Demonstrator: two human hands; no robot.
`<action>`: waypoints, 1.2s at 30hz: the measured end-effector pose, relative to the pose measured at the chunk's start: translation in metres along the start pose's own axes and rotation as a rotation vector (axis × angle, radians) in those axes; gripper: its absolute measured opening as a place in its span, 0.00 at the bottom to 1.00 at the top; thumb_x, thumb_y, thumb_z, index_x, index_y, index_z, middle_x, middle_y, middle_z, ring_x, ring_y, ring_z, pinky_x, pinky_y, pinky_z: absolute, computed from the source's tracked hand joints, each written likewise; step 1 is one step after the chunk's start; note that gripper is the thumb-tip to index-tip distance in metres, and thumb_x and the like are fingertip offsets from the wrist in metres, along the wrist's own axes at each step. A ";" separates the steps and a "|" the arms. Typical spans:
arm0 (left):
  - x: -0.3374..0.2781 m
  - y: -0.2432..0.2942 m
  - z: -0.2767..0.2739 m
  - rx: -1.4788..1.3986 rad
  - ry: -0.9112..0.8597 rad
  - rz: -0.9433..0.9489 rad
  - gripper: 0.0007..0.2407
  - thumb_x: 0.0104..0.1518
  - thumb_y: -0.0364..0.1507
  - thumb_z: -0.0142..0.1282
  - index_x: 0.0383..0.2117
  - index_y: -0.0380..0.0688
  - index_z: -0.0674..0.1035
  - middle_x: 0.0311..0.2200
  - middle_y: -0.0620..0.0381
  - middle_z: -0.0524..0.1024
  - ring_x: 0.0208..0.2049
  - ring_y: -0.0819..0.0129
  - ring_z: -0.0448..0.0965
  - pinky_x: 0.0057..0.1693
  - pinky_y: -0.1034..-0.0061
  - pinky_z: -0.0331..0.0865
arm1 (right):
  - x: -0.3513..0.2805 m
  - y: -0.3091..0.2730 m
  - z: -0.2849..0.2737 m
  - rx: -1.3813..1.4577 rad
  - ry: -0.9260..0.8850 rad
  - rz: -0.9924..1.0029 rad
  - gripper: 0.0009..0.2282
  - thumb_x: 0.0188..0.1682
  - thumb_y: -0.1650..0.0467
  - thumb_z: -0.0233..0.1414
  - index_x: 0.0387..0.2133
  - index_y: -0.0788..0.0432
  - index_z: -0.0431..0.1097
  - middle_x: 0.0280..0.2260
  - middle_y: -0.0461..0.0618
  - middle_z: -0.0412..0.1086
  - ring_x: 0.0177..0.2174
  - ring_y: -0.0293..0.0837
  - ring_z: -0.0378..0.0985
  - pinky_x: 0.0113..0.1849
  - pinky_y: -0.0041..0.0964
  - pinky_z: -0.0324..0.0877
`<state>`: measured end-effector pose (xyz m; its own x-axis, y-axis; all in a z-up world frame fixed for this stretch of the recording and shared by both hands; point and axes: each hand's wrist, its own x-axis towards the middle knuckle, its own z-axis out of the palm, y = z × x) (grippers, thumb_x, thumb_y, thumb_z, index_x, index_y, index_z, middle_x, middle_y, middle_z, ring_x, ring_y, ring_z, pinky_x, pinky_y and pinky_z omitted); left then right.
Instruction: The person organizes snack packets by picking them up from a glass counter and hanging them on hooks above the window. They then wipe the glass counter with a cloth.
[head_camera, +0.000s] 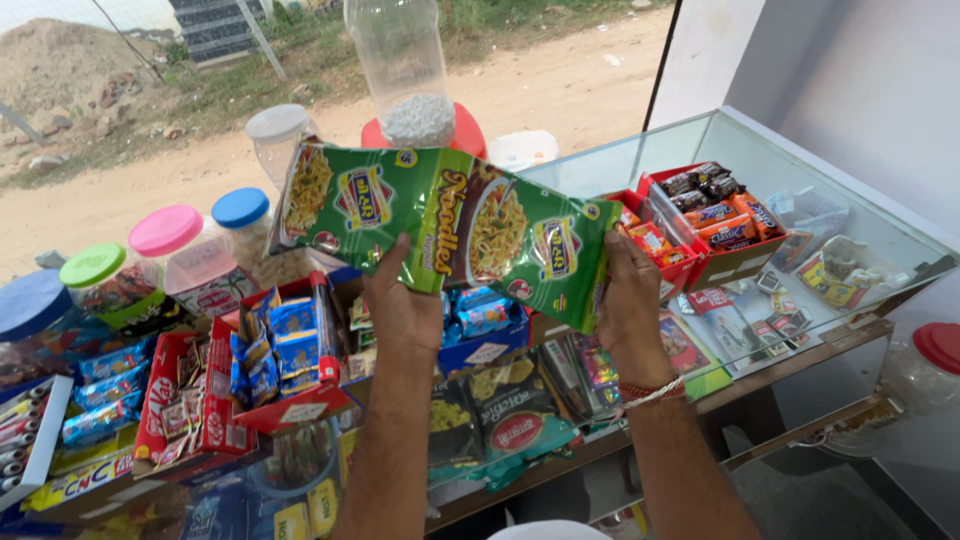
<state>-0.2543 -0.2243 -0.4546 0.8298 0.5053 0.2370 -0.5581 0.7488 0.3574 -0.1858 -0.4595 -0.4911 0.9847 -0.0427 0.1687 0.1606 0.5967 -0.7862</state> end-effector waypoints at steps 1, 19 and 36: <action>0.000 0.001 0.001 0.006 -0.004 0.014 0.20 0.57 0.18 0.57 0.58 0.38 0.72 0.52 0.50 0.77 0.52 0.58 0.80 0.58 0.63 0.75 | 0.001 0.000 0.000 0.001 0.008 0.000 0.12 0.59 0.68 0.48 0.45 0.64 0.74 0.39 0.46 0.77 0.36 0.35 0.79 0.40 0.31 0.76; -0.002 0.020 0.024 0.058 -0.126 0.159 0.22 0.61 0.26 0.62 0.61 0.39 0.70 0.56 0.52 0.75 0.57 0.60 0.76 0.63 0.63 0.72 | 0.007 0.018 -0.006 -0.016 0.071 -0.138 0.08 0.60 0.69 0.49 0.39 0.62 0.72 0.34 0.42 0.74 0.33 0.32 0.75 0.38 0.30 0.74; 0.012 0.015 0.007 0.218 -0.070 0.238 0.27 0.54 0.11 0.57 0.61 0.42 0.66 0.56 0.51 0.72 0.57 0.59 0.75 0.61 0.65 0.74 | -0.001 0.000 0.035 -0.725 -0.076 -0.463 0.40 0.49 0.62 0.65 0.68 0.67 0.49 0.65 0.65 0.54 0.66 0.55 0.56 0.62 0.47 0.61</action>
<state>-0.2528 -0.2098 -0.4399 0.6784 0.6187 0.3963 -0.7291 0.4999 0.4675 -0.1890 -0.4311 -0.4703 0.8065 -0.0864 0.5848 0.5733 -0.1272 -0.8094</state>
